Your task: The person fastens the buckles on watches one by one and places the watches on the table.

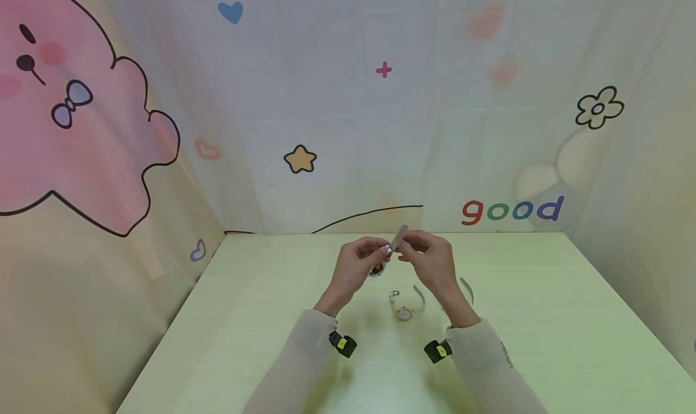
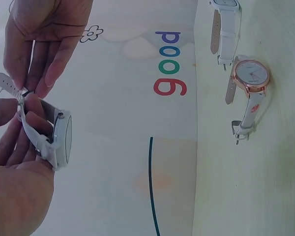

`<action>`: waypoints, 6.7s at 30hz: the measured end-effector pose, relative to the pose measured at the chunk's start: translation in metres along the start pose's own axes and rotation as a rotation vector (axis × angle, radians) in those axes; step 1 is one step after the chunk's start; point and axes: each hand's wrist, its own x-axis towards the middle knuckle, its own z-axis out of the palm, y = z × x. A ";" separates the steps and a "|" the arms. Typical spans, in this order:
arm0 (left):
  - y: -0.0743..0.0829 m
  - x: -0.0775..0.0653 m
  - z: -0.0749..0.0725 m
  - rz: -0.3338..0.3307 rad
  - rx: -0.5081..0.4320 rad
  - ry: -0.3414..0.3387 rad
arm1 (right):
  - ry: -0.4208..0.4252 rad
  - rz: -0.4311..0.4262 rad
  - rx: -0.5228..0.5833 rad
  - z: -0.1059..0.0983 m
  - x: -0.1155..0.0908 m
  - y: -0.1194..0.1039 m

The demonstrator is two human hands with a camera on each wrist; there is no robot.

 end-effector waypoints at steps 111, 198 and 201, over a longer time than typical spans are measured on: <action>0.003 0.002 -0.009 -0.004 -0.028 -0.070 | -0.146 -0.087 -0.043 -0.002 -0.004 0.007; -0.002 -0.001 0.000 0.021 0.190 -0.005 | -0.066 -0.127 -0.061 -0.011 -0.003 0.000; -0.001 0.000 0.001 0.019 0.187 -0.013 | -0.080 -0.125 -0.076 -0.012 -0.003 0.002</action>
